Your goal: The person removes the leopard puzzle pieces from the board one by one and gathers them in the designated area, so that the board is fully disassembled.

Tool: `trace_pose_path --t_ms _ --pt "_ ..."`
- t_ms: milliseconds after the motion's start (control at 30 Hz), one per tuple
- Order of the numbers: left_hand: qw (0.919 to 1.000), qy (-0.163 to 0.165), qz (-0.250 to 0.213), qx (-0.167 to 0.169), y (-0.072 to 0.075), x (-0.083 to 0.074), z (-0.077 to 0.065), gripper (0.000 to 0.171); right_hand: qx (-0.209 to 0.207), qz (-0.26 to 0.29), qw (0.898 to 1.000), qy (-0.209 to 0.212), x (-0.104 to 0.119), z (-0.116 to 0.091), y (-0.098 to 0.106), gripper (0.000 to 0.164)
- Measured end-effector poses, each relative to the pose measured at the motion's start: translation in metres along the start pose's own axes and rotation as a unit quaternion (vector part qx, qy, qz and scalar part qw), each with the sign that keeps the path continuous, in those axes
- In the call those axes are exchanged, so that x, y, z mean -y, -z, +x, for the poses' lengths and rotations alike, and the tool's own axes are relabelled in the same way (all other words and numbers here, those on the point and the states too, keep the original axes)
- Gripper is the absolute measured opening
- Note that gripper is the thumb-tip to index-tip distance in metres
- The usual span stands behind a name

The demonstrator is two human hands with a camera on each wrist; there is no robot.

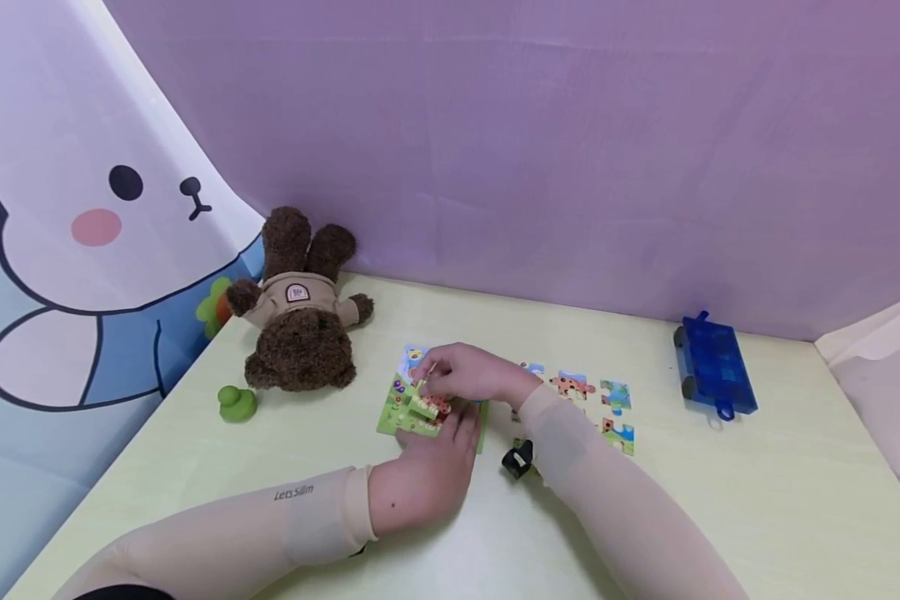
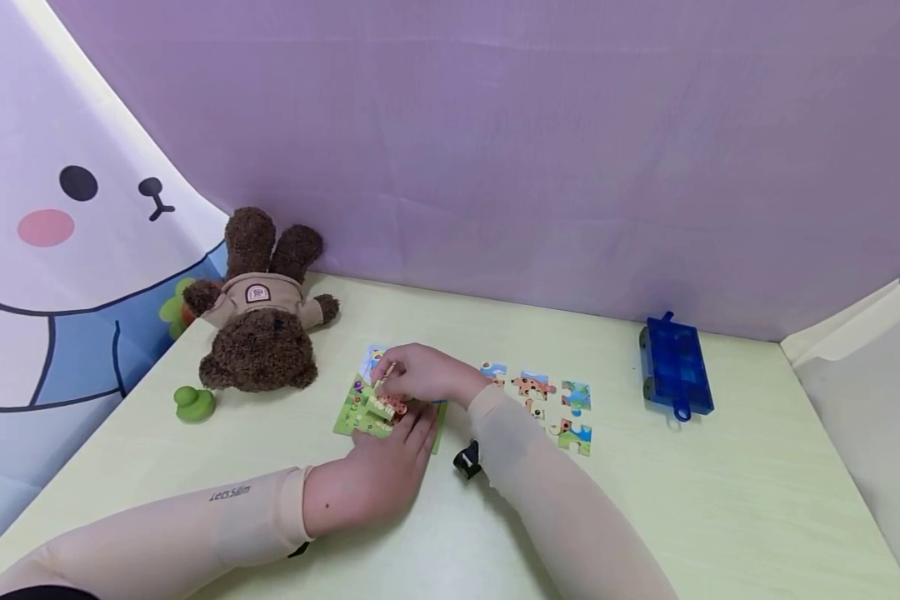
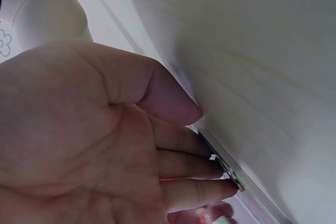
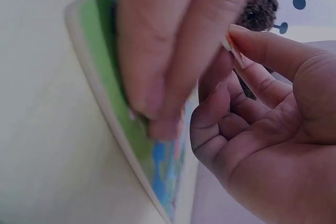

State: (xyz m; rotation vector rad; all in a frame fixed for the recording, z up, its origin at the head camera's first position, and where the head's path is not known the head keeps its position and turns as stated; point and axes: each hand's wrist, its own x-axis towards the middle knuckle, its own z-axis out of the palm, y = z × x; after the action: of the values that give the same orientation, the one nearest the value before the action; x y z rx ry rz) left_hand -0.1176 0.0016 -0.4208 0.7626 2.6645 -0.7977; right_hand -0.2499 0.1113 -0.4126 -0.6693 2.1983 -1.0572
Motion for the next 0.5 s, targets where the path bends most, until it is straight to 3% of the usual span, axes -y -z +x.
trace_pose_path --t_ms 500 --pt "0.9995 -0.007 -0.031 0.004 0.001 0.003 0.001 0.087 -0.042 0.011 0.999 0.024 0.002 -0.042 0.036 0.024"
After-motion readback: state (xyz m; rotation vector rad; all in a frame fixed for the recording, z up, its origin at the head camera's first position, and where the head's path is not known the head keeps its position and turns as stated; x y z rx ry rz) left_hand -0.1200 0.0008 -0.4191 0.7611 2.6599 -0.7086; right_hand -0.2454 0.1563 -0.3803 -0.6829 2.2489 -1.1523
